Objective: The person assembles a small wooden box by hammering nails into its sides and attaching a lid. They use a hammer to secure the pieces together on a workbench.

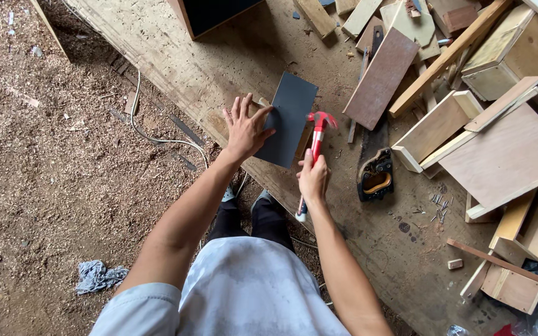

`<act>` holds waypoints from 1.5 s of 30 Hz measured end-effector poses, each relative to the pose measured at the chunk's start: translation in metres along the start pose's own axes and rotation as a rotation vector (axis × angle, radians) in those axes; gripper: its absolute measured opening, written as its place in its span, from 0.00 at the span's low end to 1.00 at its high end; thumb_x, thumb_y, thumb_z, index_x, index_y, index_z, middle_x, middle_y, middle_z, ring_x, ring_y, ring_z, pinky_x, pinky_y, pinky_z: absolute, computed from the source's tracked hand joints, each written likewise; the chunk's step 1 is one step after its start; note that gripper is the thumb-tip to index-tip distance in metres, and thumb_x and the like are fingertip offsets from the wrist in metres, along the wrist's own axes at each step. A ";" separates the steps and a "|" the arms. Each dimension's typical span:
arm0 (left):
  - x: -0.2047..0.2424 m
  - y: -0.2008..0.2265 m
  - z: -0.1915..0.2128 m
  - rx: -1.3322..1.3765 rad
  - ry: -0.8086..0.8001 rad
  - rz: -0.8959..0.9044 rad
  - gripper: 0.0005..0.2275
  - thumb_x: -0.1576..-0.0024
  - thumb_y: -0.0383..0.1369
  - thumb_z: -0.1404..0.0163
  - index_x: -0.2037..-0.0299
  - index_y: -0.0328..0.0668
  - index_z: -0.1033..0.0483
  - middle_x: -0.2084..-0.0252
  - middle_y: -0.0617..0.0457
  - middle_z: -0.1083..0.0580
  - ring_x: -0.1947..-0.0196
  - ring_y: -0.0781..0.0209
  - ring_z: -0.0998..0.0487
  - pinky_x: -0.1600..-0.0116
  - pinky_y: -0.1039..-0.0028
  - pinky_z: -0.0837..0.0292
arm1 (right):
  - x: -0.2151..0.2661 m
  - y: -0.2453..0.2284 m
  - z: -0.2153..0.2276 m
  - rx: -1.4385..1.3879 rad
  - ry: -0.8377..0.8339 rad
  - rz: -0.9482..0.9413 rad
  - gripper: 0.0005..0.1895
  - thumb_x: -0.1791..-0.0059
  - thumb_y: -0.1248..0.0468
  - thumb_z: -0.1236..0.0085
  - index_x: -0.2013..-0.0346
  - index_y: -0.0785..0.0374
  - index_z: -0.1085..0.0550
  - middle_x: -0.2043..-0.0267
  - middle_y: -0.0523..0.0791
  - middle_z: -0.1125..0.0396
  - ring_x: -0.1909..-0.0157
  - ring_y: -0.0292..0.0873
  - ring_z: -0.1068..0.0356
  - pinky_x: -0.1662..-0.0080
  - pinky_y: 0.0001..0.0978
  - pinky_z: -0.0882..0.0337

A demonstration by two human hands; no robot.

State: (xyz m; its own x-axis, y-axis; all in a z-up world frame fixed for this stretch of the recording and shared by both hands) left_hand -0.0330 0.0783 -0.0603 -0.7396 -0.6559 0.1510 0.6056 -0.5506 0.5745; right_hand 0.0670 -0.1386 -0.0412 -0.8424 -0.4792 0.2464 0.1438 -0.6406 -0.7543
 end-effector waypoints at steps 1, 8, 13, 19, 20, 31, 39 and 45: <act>0.000 0.000 0.000 -0.021 -0.022 0.005 0.32 0.49 0.52 0.38 0.32 0.72 0.34 0.22 0.42 0.56 0.23 0.31 0.61 0.30 0.25 0.70 | 0.003 -0.006 0.004 -0.020 -0.008 0.037 0.21 0.41 0.50 0.59 0.65 0.66 0.31 0.74 0.45 0.27 0.83 0.37 0.28 0.79 0.34 0.27; 0.000 0.009 0.004 -0.143 -0.084 0.006 0.28 0.46 0.54 0.45 0.34 0.72 0.32 0.22 0.46 0.55 0.23 0.31 0.61 0.31 0.22 0.68 | -0.006 -0.047 0.008 0.243 -0.040 0.275 0.20 0.39 0.53 0.58 0.67 0.65 0.32 0.83 0.50 0.33 0.82 0.48 0.31 0.78 0.43 0.35; 0.007 0.017 0.002 -0.163 -0.043 -0.047 0.22 0.42 0.52 0.47 0.37 0.69 0.28 0.23 0.51 0.48 0.24 0.30 0.61 0.33 0.19 0.66 | -0.004 -0.073 0.011 0.253 -0.080 0.321 0.19 0.39 0.55 0.58 0.65 0.67 0.35 0.84 0.52 0.36 0.82 0.52 0.31 0.78 0.47 0.37; 0.008 0.015 0.002 -0.102 0.026 -0.059 0.20 0.41 0.50 0.47 0.39 0.68 0.26 0.24 0.51 0.46 0.24 0.29 0.59 0.33 0.19 0.62 | -0.017 -0.083 -0.010 0.317 -0.214 0.124 0.16 0.40 0.55 0.62 0.61 0.65 0.35 0.83 0.50 0.34 0.83 0.54 0.30 0.82 0.48 0.34; 0.009 0.014 0.001 -0.109 0.025 -0.059 0.20 0.42 0.50 0.47 0.39 0.68 0.26 0.24 0.50 0.46 0.24 0.28 0.59 0.33 0.19 0.62 | -0.017 -0.087 -0.011 0.288 -0.150 0.222 0.16 0.40 0.55 0.60 0.62 0.66 0.34 0.82 0.51 0.34 0.82 0.56 0.30 0.80 0.49 0.35; 0.008 0.012 0.001 -0.134 0.025 -0.052 0.20 0.41 0.51 0.49 0.39 0.69 0.26 0.24 0.52 0.46 0.24 0.28 0.58 0.34 0.19 0.61 | -0.014 -0.073 -0.021 0.298 -0.046 0.264 0.19 0.40 0.55 0.57 0.65 0.68 0.32 0.80 0.56 0.32 0.77 0.59 0.27 0.79 0.49 0.33; 0.005 0.008 -0.006 -0.131 0.014 -0.048 0.19 0.40 0.52 0.51 0.38 0.70 0.26 0.23 0.51 0.47 0.24 0.28 0.59 0.33 0.19 0.64 | -0.012 -0.076 -0.016 0.320 -0.005 0.244 0.17 0.40 0.56 0.58 0.61 0.69 0.32 0.80 0.56 0.31 0.79 0.58 0.28 0.79 0.49 0.32; 0.004 0.009 -0.003 -0.155 0.031 -0.061 0.20 0.41 0.51 0.51 0.38 0.71 0.27 0.24 0.52 0.48 0.25 0.27 0.59 0.34 0.20 0.65 | -0.012 -0.094 -0.011 0.204 0.058 0.395 0.16 0.40 0.58 0.55 0.63 0.69 0.33 0.80 0.57 0.32 0.77 0.61 0.28 0.76 0.52 0.34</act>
State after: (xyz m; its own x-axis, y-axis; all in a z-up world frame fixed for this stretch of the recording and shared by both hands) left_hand -0.0299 0.0688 -0.0563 -0.7685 -0.6330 0.0933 0.5996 -0.6615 0.4505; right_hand 0.0575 -0.0661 0.0202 -0.7293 -0.6800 -0.0754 0.5549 -0.5236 -0.6465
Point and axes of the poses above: each hand's wrist, its own x-axis away from the middle knuckle, its own z-axis out of the back of the hand, y = z × x, the point moved 4 cm from there along -x, towards the middle knuckle
